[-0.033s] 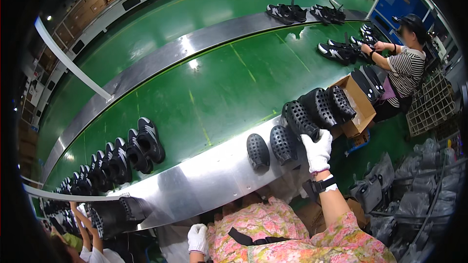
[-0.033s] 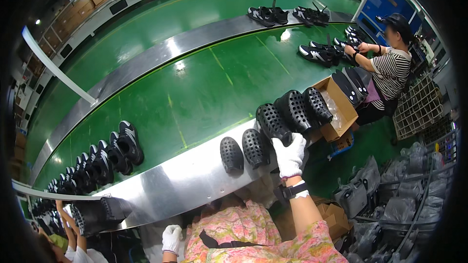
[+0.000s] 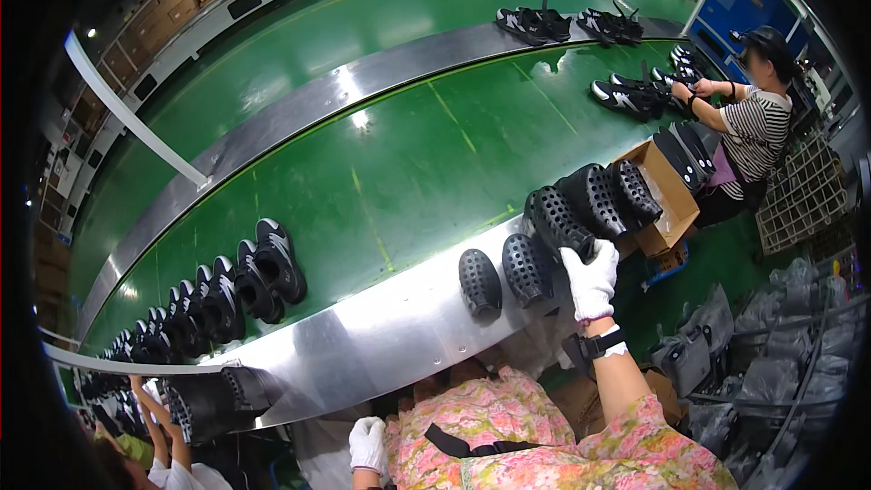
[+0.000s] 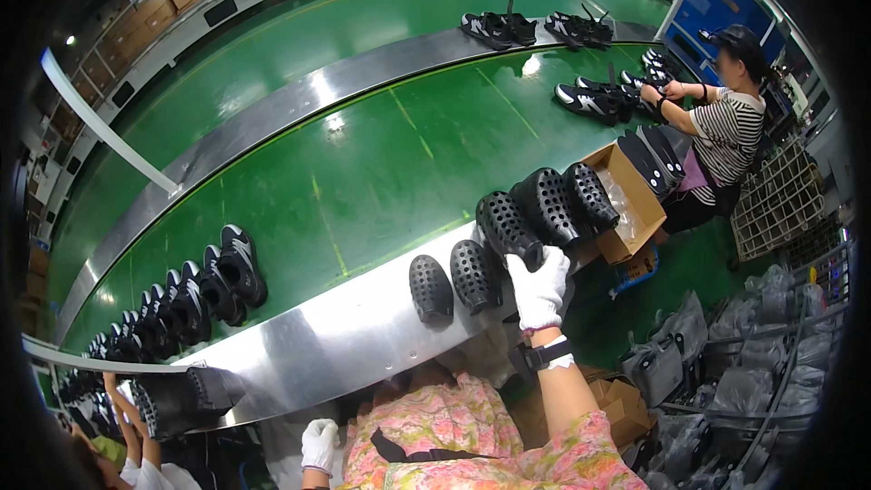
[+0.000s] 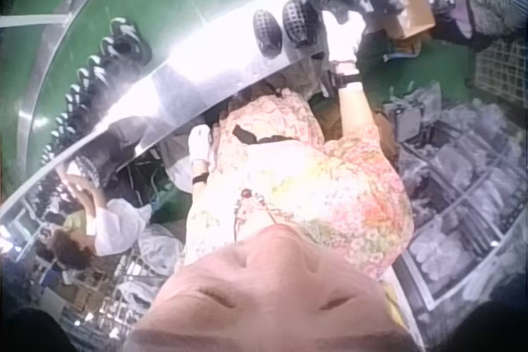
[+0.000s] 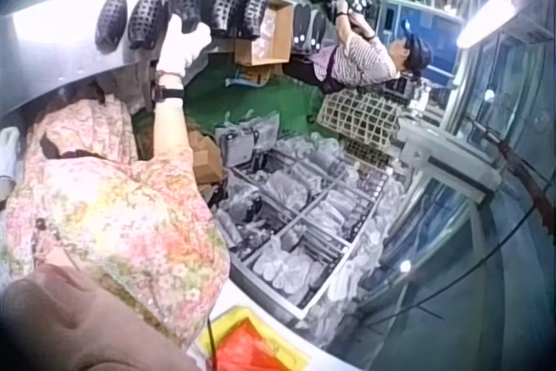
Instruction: Assembling and inspecting shoe components on a factory production line.
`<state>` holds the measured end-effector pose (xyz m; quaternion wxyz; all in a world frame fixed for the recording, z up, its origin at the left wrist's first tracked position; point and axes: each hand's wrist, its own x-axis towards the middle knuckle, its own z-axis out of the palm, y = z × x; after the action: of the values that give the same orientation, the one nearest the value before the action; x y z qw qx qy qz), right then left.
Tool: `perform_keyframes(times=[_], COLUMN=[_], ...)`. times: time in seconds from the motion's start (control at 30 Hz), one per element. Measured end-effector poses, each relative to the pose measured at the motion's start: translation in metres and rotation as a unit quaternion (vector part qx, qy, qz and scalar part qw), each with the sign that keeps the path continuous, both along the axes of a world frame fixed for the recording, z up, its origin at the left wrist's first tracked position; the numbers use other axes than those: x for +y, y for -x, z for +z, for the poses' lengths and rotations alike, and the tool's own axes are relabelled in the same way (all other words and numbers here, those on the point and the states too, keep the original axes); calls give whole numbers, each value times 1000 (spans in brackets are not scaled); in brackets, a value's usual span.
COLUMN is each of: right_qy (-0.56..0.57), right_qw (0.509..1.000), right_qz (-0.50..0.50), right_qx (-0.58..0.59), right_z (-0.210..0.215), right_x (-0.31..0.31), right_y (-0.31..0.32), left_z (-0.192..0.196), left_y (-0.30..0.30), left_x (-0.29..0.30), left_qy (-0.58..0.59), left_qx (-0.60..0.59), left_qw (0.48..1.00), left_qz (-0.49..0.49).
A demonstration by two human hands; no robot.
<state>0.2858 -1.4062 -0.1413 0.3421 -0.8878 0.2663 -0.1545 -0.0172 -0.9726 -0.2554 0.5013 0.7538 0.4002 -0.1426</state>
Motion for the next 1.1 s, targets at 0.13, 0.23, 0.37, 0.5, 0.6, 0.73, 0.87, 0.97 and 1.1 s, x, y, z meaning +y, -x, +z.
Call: perform_keyframes(times=[0.13, 0.23, 0.37, 0.5, 0.6, 0.73, 0.87, 0.97, 1.1], right_qy=[71, 68, 62, 230, 350, 402, 429, 436, 421], right_qw=[997, 998, 996, 961, 898, 862, 833, 826, 830], right_qz=[16, 9, 19, 133, 231, 304, 326, 333, 346], right_qx=[12, 13, 59, -81, -131, -42, 129, 129, 118], right_z=[-10, -34, -31, -1, 20, -13, -13, -7, -10], right_x=[7, -11, -13, 5, -7, -32, -13, -15, -21], right_y=[-4, 2, 3, 7, -4, -38, -53, -52, -57], left_z=[-18, -18, 0, 35, 28, 25, 22, 16, -3], left_y=[4, 0, -1, -6, -17, -12, 25, 52, 94], left_x=[1, -3, -11, -22, -26, -35, -40, -48, -66], left_qy=[-2, -8, -1, -71, -61, -80, -72, -70, -77], left_qx=[-50, -51, 6, 19, 3, 44, 53, 64, 80], left_qw=[998, 998, 1000, 997, 997, 995, 995, 992, 985], left_qz=[-27, -26, 21, -4, -44, -36, 42, 80, 136])
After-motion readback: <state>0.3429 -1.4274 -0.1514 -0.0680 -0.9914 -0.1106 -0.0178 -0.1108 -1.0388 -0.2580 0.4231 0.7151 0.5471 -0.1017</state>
